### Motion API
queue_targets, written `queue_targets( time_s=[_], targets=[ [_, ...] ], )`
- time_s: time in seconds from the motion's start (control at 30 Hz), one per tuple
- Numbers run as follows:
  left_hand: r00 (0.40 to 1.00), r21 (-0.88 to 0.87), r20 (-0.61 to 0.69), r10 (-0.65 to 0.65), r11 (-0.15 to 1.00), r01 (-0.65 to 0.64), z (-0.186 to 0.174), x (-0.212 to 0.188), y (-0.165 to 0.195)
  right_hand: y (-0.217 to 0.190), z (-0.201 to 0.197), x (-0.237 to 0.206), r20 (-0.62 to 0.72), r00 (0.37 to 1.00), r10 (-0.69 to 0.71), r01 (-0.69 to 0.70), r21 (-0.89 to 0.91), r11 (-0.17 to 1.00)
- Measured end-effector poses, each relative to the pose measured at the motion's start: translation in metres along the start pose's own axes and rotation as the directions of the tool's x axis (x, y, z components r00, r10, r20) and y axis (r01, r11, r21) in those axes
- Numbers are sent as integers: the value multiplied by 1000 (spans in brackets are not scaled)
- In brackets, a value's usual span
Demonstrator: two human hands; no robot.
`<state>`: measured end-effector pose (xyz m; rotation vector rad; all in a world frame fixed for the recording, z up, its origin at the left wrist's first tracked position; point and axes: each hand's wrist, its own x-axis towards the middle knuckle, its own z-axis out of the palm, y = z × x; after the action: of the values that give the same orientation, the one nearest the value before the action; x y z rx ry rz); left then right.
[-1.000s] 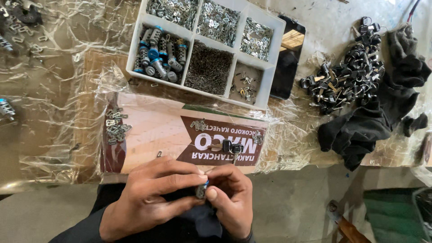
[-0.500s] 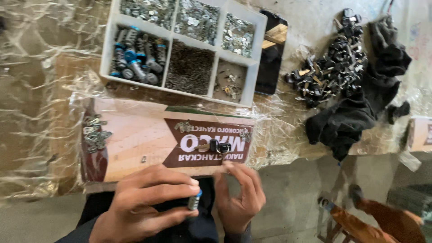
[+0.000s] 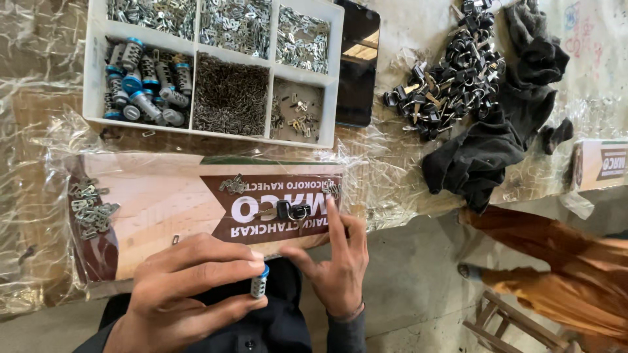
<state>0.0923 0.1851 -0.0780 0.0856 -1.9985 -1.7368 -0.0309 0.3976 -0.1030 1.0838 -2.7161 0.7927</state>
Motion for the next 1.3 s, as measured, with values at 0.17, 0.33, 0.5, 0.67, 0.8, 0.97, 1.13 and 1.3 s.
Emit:
queue_targets(
  time_s=[0.17,0.33,0.5,0.67,0.8,0.97,1.13,1.3],
  targets=[
    [999,21,25,-32,999,31,2,4,1,19,9,-22,-103,937,-333,332,-25,943],
    [998,-12,45,-33,999,33,9,3,-5,0,20,-55,2,955,296,-127,907,402],
    [999,-16,47,-19,1000,19,16,2,-4,-14,11,-47,325,921,215,-318,946,-66],
    [999,7,39,-9,1000,9,8,1,-6,-34,15,-21,-345,939,-8,167,435,885],
    [999,11,46,8,1000,-8,0,0,-10,-41,12,-18,-178,964,196,5,753,658],
    [1000,7,24,5,1000,-6,-8,-5,-11,-48,14,-25,-38,967,253,-71,910,408],
    [1000,4,23,-13,1000,13,-14,-10,-11,-54,20,-27,97,974,203,-153,947,282],
    [1000,11,26,-8,1000,8,-16,-13,-12,-55,22,-28,202,953,227,-241,957,163]
  ],
)
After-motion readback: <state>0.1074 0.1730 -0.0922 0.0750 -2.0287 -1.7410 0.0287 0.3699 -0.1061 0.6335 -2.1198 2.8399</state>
